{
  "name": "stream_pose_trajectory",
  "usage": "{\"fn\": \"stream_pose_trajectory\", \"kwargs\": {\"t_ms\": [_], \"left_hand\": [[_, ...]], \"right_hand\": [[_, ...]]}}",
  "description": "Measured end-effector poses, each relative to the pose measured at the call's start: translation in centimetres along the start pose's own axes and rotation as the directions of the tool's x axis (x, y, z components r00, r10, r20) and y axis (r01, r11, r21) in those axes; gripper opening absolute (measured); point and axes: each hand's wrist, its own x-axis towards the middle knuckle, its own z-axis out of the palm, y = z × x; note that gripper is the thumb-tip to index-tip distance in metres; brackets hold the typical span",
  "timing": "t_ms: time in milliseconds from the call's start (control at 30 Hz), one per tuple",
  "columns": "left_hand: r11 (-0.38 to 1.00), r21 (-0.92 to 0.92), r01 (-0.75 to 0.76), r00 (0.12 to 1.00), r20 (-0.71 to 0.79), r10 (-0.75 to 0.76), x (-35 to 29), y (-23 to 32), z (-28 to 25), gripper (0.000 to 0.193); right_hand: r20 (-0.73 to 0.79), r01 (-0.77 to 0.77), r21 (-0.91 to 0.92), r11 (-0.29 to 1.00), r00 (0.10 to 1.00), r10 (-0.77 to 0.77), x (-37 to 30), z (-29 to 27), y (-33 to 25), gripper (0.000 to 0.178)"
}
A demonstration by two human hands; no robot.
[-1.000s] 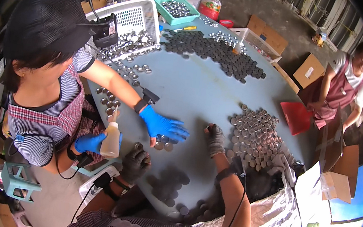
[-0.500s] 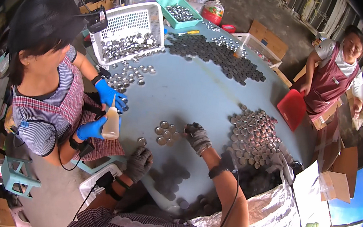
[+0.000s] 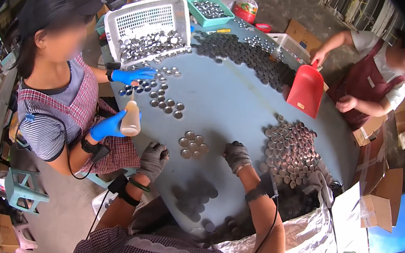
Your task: Applying glue to circular metal parts and attaching them to rubber bases at a manufacturing station.
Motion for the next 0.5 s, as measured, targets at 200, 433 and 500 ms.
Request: {"fn": "stream_pose_trajectory", "kwargs": {"t_ms": [200,433,500], "left_hand": [[0.988,0.154,0.004,0.975,0.220,-0.039,-0.1,-1.0,0.9,0.015],[0.967,0.208,-0.145,0.924,0.378,0.057,0.4,0.4,-0.6,0.018],[0.963,0.261,-0.064,0.941,0.337,-0.029,0.2,0.6,0.2,0.017]], "right_hand": [[0.009,-0.014,0.020,1.000,1.000,0.013,-0.6,0.7,0.8,0.017],[0.018,-0.054,0.010,0.999,0.998,0.053,-0.8,0.4,0.0,0.016],[-0.027,-0.070,-0.008,0.998,0.997,0.070,-1.0,0.9,0.1,0.016]]}}
